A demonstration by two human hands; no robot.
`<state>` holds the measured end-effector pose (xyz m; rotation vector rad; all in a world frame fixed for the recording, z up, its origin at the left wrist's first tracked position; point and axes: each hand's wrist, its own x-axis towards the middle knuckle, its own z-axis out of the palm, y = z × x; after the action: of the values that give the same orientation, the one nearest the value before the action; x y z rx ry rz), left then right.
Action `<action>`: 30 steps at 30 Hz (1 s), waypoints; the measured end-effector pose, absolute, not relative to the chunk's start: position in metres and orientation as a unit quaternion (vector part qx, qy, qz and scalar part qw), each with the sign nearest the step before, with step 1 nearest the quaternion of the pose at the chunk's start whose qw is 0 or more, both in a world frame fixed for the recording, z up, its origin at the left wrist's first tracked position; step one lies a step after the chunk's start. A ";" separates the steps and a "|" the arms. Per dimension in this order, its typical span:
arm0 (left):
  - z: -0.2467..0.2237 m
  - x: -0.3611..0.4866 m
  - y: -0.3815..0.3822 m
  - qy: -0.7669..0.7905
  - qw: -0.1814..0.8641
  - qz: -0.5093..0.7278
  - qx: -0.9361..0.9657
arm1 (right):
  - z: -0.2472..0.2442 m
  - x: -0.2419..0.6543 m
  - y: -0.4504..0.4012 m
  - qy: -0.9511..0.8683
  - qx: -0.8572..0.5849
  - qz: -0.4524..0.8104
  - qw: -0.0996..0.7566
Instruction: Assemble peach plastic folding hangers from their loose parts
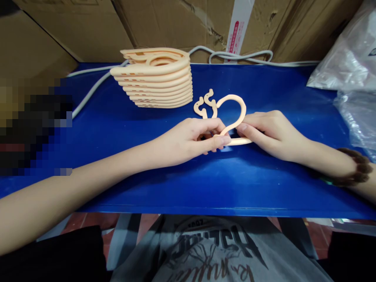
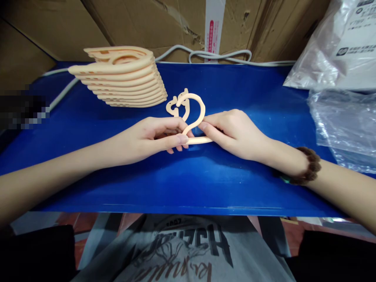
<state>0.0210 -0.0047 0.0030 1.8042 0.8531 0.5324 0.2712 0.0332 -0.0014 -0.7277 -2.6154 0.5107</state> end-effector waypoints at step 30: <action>-0.003 0.019 -0.003 0.334 0.453 0.228 0.794 | -0.002 0.270 0.030 -0.975 -0.152 0.016 0.161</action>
<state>0.0191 -0.0029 -0.0029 1.9607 0.8252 0.5631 0.2703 0.0299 -0.0021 -0.4330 -2.7848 0.0450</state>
